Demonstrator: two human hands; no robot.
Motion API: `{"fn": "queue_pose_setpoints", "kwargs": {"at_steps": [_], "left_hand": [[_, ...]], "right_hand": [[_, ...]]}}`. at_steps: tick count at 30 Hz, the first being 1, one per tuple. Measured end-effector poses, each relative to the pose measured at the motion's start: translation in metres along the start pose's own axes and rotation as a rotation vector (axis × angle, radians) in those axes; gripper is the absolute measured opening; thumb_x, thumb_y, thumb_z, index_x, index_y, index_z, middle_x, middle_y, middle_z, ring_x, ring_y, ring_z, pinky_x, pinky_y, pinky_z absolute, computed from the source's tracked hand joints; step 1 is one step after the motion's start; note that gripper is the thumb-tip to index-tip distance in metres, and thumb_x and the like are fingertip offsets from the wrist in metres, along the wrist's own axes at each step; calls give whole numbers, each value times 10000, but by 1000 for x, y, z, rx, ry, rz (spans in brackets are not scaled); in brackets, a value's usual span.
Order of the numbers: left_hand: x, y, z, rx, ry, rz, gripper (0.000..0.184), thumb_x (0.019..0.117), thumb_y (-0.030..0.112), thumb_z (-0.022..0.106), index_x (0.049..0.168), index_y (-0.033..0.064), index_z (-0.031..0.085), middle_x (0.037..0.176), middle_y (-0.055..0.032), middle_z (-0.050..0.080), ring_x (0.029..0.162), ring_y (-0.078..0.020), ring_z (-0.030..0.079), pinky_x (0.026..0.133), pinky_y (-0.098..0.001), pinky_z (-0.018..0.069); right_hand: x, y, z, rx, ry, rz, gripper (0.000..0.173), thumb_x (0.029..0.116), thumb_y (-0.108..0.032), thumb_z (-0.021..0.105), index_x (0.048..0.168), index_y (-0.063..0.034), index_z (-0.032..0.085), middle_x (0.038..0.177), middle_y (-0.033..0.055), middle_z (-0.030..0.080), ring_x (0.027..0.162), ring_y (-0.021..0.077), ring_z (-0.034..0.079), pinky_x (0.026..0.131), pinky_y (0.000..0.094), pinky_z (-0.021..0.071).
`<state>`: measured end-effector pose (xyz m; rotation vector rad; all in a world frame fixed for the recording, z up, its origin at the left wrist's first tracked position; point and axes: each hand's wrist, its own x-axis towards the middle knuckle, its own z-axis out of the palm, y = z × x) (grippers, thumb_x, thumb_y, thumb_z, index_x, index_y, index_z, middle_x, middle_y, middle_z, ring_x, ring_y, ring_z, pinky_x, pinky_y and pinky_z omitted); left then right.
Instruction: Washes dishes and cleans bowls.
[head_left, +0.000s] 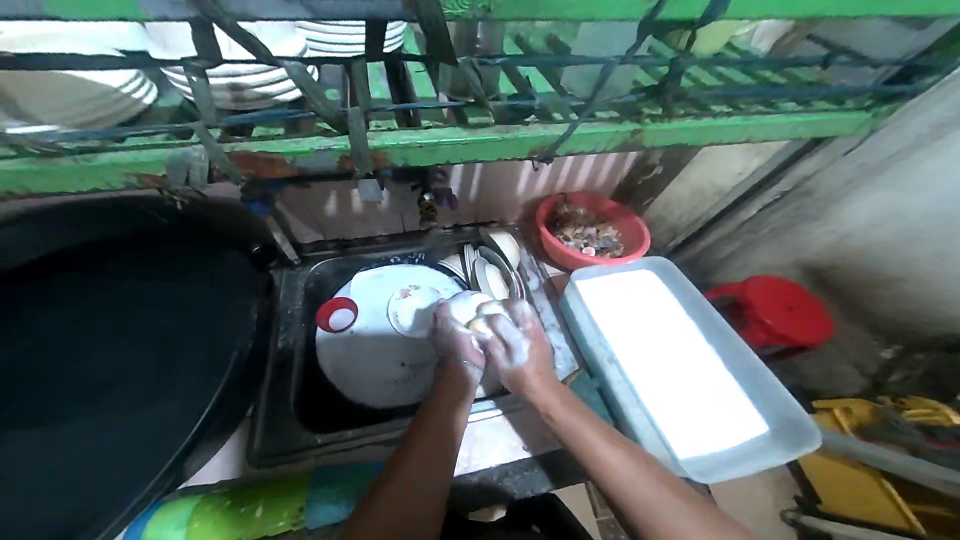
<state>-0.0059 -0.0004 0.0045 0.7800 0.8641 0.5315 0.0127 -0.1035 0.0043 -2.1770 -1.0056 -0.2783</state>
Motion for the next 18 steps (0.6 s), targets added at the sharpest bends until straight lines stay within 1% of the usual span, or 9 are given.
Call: {"fn": "queue_pose_setpoints", "kwargs": {"at_steps": [3, 6, 8, 10, 11, 13, 15, 16, 18], "left_hand": [[-3, 10, -2, -132, -66, -35, 443, 1112, 379, 356, 1312, 69, 600, 1225, -132, 667, 1138, -258, 638, 949, -508, 541], [-12, 4, 0, -43, -179, -42, 469, 1111, 412, 378, 1369, 72, 571, 1312, -142, 635, 1211, -260, 612, 1014, -527, 516], [-4, -3, 1, 11, -234, -90, 471, 1103, 416, 421, 1378, 62, 565, 1328, -152, 633, 1222, -265, 612, 1030, -521, 510], [9, -3, 2, 58, -233, -116, 433, 1089, 388, 476, 1308, 41, 614, 1256, -154, 671, 1156, -255, 646, 983, -494, 536], [16, -4, 2, 100, -216, -90, 400, 1082, 358, 502, 1251, 22, 636, 1200, -159, 684, 1106, -248, 656, 950, -476, 546], [34, -13, -5, 287, -170, 13, 413, 1074, 356, 526, 1158, -21, 672, 1135, -187, 691, 1066, -269, 652, 943, -491, 535], [41, -15, -10, 548, -124, 136, 503, 1097, 411, 442, 1061, -7, 720, 1064, -192, 708, 1021, -301, 657, 919, -545, 515], [35, -10, -9, 614, -146, 132, 562, 1111, 451, 364, 1099, 19, 723, 1092, -185, 714, 1035, -311, 663, 901, -560, 519], [11, 6, -2, 558, -312, -95, 647, 1090, 584, 300, 1386, 87, 589, 1336, -207, 619, 1198, -375, 607, 918, -628, 515]], "right_hand": [[0, 19, -3, 142, 67, 220, 294, 997, -256, 618, 1115, -15, 739, 1220, 207, 661, 1158, 358, 637, 976, 564, 536], [24, 35, -6, 475, 94, 682, 314, 1071, -284, 525, 1177, -31, 677, 1048, 149, 694, 946, 255, 678, 831, 509, 565], [36, 39, -17, 732, -79, 859, 493, 1110, -443, 384, 1340, -88, 636, 1193, 133, 701, 1088, 239, 674, 948, 503, 552], [37, 32, -19, 972, -219, 908, 631, 1060, -622, 352, 1334, -123, 625, 1165, 110, 709, 1068, 225, 686, 918, 476, 579], [36, 28, -20, 1052, -282, 881, 607, 1054, -608, 399, 1346, -121, 614, 1158, 111, 712, 1053, 223, 693, 908, 462, 588], [36, 19, -24, 1143, -344, 822, 403, 1048, -383, 555, 1309, -84, 625, 1073, 131, 726, 940, 227, 718, 832, 434, 618], [41, 17, -26, 1049, -341, 831, 324, 1001, -258, 650, 1257, -59, 657, 1028, 145, 735, 892, 238, 724, 808, 442, 622], [44, 20, -23, 935, -302, 841, 319, 983, -266, 687, 1225, -58, 682, 1016, 139, 740, 889, 237, 725, 812, 450, 620], [45, 28, -6, 611, -205, 815, 347, 948, -310, 743, 1179, -56, 696, 1013, 147, 729, 919, 265, 709, 848, 516, 586]]}}
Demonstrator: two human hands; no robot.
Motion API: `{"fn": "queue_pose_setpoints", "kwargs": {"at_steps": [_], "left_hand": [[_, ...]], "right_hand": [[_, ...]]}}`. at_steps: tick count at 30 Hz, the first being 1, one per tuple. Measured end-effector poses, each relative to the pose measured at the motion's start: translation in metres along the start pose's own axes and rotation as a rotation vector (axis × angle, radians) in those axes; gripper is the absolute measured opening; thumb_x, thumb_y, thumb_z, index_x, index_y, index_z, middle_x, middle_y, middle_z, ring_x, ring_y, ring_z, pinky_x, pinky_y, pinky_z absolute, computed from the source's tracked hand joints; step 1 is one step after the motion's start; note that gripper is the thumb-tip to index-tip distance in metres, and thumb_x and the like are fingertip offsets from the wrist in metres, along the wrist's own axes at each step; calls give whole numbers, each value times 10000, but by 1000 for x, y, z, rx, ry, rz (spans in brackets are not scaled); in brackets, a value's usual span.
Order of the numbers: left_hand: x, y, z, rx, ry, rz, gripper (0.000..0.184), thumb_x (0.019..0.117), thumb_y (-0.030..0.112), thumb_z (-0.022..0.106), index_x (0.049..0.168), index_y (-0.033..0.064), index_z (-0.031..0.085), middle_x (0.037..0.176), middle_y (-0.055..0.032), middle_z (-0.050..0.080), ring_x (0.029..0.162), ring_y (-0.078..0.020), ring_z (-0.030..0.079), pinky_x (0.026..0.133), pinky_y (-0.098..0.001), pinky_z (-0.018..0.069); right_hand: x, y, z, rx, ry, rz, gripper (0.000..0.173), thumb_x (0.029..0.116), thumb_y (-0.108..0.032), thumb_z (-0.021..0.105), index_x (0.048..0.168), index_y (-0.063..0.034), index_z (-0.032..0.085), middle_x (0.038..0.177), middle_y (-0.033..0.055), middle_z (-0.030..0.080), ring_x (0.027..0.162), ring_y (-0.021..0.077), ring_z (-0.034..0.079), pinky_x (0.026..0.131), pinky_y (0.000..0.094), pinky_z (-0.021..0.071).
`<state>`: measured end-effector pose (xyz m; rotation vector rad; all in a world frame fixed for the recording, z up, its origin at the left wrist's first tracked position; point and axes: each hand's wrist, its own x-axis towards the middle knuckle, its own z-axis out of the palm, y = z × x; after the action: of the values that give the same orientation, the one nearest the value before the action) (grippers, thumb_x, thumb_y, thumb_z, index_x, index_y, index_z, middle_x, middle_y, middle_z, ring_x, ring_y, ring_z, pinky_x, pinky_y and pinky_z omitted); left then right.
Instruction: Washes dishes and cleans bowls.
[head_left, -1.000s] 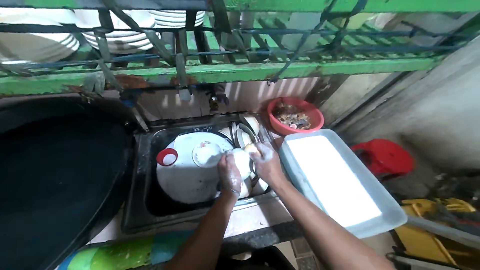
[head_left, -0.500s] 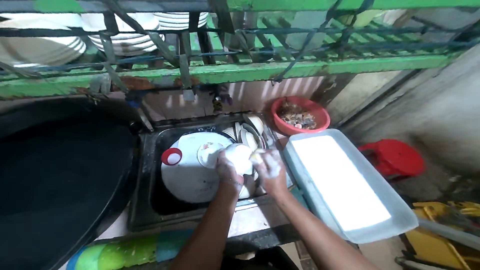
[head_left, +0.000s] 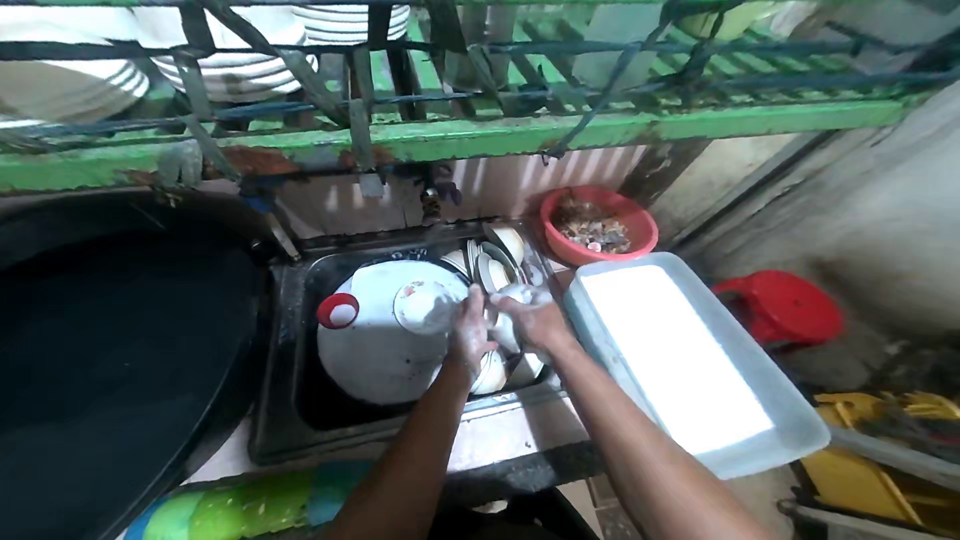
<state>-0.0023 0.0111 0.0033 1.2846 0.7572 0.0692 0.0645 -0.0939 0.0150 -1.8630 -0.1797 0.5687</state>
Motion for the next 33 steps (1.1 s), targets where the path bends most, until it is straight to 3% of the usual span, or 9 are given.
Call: {"fn": "queue_pose_setpoints", "kwargs": {"at_steps": [2, 6, 10, 13, 18, 22, 25, 29, 33], "left_hand": [[-4, 5, 0, -120, -208, -88, 600, 1043, 589, 468, 1515, 220, 458, 1406, -158, 576, 1230, -346, 585, 925, -600, 520], [25, 8, -35, -249, -290, -249, 440, 1026, 498, 523, 1243, 127, 615, 1019, -84, 694, 890, -200, 686, 751, -416, 592], [13, -2, -30, -97, -144, -321, 610, 1048, 580, 442, 1465, 137, 494, 1357, -226, 599, 1128, -394, 653, 868, -582, 566], [17, -9, -12, 16, 20, -189, 645, 1086, 579, 336, 1398, 53, 542, 1240, -245, 630, 1042, -359, 644, 859, -556, 542], [64, -66, -49, -81, 177, -128, 635, 1096, 547, 355, 1349, -2, 550, 1136, -233, 642, 873, -301, 651, 743, -475, 573], [72, -69, -66, -208, 67, -105, 671, 1048, 566, 481, 1514, 84, 441, 1379, -212, 594, 1148, -321, 645, 936, -477, 550], [69, -70, -45, 152, -15, -6, 455, 1089, 338, 516, 1345, -31, 593, 1191, -220, 689, 1026, -282, 696, 915, -439, 569], [83, -73, 30, 515, -176, -12, 370, 1048, 270, 582, 1196, -61, 655, 1071, -240, 698, 936, -315, 686, 878, -501, 552], [105, -82, 93, 617, -110, -195, 488, 969, 343, 707, 1223, -67, 632, 1201, -287, 648, 1102, -410, 640, 953, -591, 510]], "right_hand": [[-2, 7, 16, -229, 6, -127, 401, 957, -288, 710, 1247, -21, 637, 1096, 200, 700, 1032, 321, 687, 938, 570, 551], [-15, 0, 20, -822, -388, -456, 327, 1026, -228, 616, 1296, -45, 642, 1259, 189, 645, 1211, 356, 611, 1061, 567, 481], [4, 25, 14, -1016, -245, -695, 287, 949, -157, 663, 1230, -142, 717, 1295, 177, 645, 1252, 395, 572, 1016, 593, 481], [7, 24, 37, -768, -104, -437, 320, 979, -156, 632, 1285, -78, 687, 1296, 221, 635, 1255, 399, 584, 1051, 587, 489], [5, 39, 29, -773, -415, -283, 306, 1009, -167, 601, 1296, -128, 697, 1280, 143, 674, 1209, 326, 637, 1039, 566, 508], [-22, 30, -42, -452, -57, -167, 318, 1045, -221, 578, 1317, -76, 656, 1263, 166, 670, 1152, 295, 659, 1011, 549, 528], [-26, 35, -117, -314, 272, -165, 338, 1032, -235, 593, 1322, -69, 640, 1161, 164, 687, 949, 270, 692, 834, 533, 579], [3, 84, -201, -557, 474, 36, 347, 1035, -203, 600, 1316, -3, 629, 1267, 291, 622, 1150, 458, 622, 968, 674, 486], [14, 125, -219, -833, 513, 262, 539, 953, -265, 683, 1438, -71, 551, 1461, 331, 478, 1353, 555, 448, 973, 775, 415]]}}
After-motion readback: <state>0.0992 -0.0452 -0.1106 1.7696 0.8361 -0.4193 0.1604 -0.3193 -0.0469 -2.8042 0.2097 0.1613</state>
